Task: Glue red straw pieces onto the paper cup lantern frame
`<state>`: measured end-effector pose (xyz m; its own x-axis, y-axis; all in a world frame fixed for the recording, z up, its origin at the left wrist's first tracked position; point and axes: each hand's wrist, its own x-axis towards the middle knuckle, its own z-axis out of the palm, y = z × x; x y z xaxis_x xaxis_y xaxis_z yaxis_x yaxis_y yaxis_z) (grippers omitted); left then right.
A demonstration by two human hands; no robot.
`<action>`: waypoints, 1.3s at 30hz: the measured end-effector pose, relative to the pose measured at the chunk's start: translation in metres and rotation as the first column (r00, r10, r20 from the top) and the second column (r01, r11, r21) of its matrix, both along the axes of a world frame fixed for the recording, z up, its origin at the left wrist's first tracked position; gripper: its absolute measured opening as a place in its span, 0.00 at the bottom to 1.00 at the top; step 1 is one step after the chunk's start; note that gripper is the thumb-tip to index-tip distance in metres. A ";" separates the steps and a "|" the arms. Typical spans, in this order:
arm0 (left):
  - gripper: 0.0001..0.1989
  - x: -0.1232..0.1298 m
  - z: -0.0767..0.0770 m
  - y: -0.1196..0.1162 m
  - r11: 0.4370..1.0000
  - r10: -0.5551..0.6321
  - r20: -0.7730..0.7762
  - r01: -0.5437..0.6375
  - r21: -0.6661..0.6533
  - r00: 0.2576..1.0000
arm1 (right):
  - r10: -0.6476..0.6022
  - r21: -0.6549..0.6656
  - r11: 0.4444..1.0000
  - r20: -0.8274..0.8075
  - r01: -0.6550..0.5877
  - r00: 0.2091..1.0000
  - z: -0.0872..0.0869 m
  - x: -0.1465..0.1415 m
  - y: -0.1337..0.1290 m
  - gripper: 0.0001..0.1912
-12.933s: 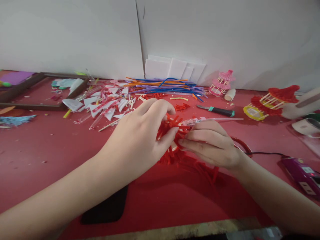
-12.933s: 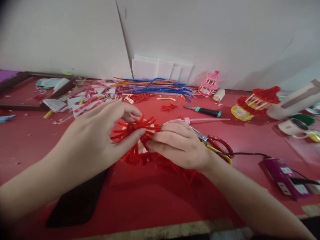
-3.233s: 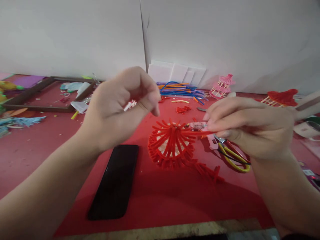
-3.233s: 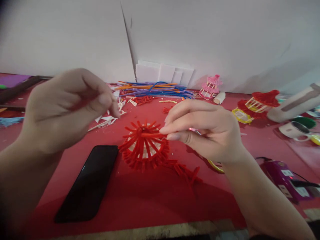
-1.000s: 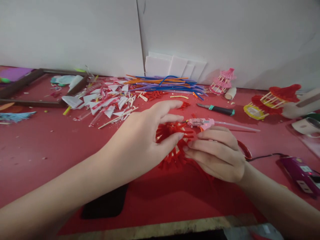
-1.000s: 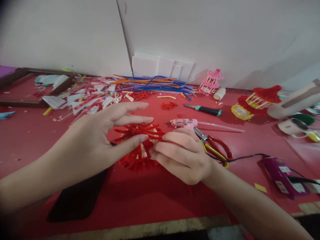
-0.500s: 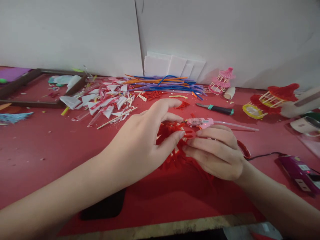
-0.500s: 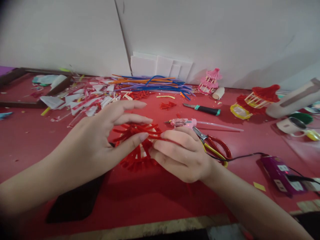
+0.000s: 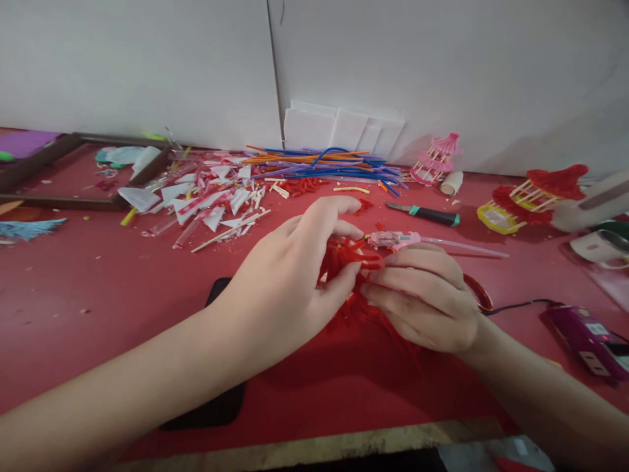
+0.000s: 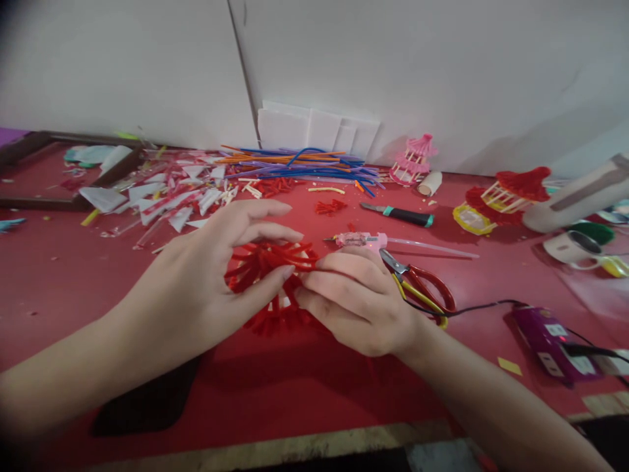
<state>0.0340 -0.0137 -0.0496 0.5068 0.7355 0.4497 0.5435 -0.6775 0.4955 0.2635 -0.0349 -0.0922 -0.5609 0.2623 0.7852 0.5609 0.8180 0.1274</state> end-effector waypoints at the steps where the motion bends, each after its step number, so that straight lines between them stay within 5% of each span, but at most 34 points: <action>1: 0.23 0.000 0.000 0.000 1.000 0.006 0.004 -0.006 -0.004 1.000 | 0.002 -0.004 1.000 -0.002 -0.002 1.000 0.000 0.000 0.000 0.06; 15: 0.27 -0.001 0.001 0.002 0.981 0.059 0.089 -0.041 -0.191 0.994 | 0.000 0.024 1.000 -0.027 0.000 1.000 -0.001 -0.002 0.001 0.08; 20: 0.27 0.000 0.002 0.004 0.978 -0.003 0.141 0.033 -0.207 0.990 | 0.008 0.043 0.999 -0.031 -0.007 0.999 -0.001 -0.002 0.001 0.08; 24: 0.16 -0.002 0.005 0.010 0.992 -0.031 0.303 0.066 -0.107 0.952 | -0.002 0.022 1.000 -0.026 0.003 1.000 -0.002 0.000 0.002 0.06; 28: 0.06 -0.005 0.009 0.017 0.995 0.053 0.376 -0.079 0.053 0.925 | 0.001 0.027 1.000 -0.003 -0.001 1.000 -0.004 0.001 0.001 0.06; 35: 0.21 -0.005 0.007 0.017 0.986 0.150 0.220 -0.162 0.040 0.964 | 0.000 0.027 1.000 -0.020 0.000 1.000 -0.008 0.002 0.001 0.09; 39: 0.33 -0.005 0.000 0.009 0.996 0.032 -0.001 -0.032 -0.078 1.000 | 0.003 0.027 1.000 -0.022 -0.002 1.000 -0.010 0.002 0.002 0.10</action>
<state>0.0287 -0.0045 -0.0491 0.4827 0.7838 0.3907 0.5639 -0.6195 0.5460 0.2659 -0.0329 -0.1021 -0.5437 0.2394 0.8044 0.5616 0.8161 0.1367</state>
